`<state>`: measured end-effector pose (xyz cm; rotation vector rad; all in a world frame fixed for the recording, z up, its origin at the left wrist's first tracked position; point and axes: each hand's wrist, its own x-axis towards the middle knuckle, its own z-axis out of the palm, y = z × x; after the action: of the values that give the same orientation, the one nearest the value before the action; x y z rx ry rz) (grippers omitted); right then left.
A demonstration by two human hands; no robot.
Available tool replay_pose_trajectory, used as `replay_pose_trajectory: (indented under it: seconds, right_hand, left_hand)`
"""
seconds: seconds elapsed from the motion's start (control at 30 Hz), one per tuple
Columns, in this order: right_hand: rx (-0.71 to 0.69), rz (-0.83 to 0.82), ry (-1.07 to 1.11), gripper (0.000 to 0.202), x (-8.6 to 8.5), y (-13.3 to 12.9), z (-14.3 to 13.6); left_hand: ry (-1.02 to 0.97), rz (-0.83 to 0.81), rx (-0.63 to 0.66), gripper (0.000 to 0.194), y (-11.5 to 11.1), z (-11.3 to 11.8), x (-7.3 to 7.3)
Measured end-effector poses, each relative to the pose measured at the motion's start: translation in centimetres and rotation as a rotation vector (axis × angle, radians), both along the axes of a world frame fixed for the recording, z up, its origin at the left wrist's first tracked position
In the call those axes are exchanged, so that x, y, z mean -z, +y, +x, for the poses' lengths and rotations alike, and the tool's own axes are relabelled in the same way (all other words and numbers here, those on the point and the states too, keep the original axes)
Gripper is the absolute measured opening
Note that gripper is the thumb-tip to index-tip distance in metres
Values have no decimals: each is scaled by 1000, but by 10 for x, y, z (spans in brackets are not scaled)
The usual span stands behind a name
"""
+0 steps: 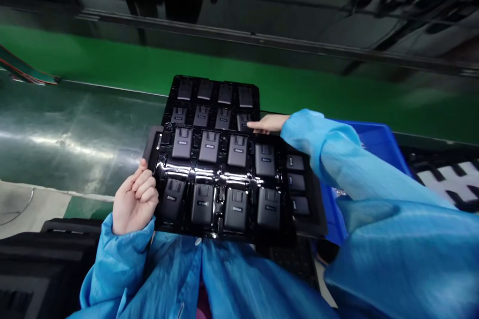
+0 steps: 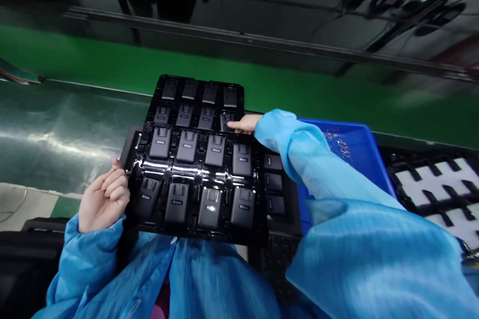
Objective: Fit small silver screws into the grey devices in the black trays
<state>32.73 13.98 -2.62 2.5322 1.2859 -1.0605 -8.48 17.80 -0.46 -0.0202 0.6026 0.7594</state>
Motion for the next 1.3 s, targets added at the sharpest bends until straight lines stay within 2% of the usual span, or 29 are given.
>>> replay_pose_trajectory:
  seconds: [0.07,0.17,0.23,0.27,0.33,0.4,0.5,0.6,0.7,0.9,1.07,1.3]
  right_hand:
    - [22,105,-12,42,-21,-13,-5]
    - [51,387,-104,33,-63,-48,-31]
    - [60,583,-133,27,-88,-79,-63]
    - [81,740,-139,21,-97,-95,-82]
    - [34,953,-84,13,-105,-123,-121]
    - [-62,1069,-33,11,-100,-143,-156]
    - [-231,1053,1,5,-80,-160,-195]
    - [-273,1002,-20,5,-63,-165,-215]
    - [-306,957,-36,6,-57,-165,-223]
    - [-334,941,-47,8,-60,-155,-221]
    - [-393,886,-43,5,-56,-145,-223]
    - [-350,841,-73,8,-50,-141,-229]
  left_hand:
    - [-23,1,15,36,-12,5,-8]
    - [-62,-41,61,35,-33,17,-17]
    - [-21,-98,116,36,-48,28,-20]
    - [21,-116,149,39,-55,34,-20]
    - [80,-116,214,43,-69,44,-20]
    - [52,-93,289,43,-82,52,-18]
    - [-64,-57,402,43,-99,56,-14]
    - [-140,-16,461,45,-110,54,-10]
    - [-159,-4,483,45,-115,52,-8]
    - [-146,-95,486,49,-118,53,-5]
    - [-187,-108,489,52,-118,53,-3]
    - [-117,-163,440,51,-119,59,-7]
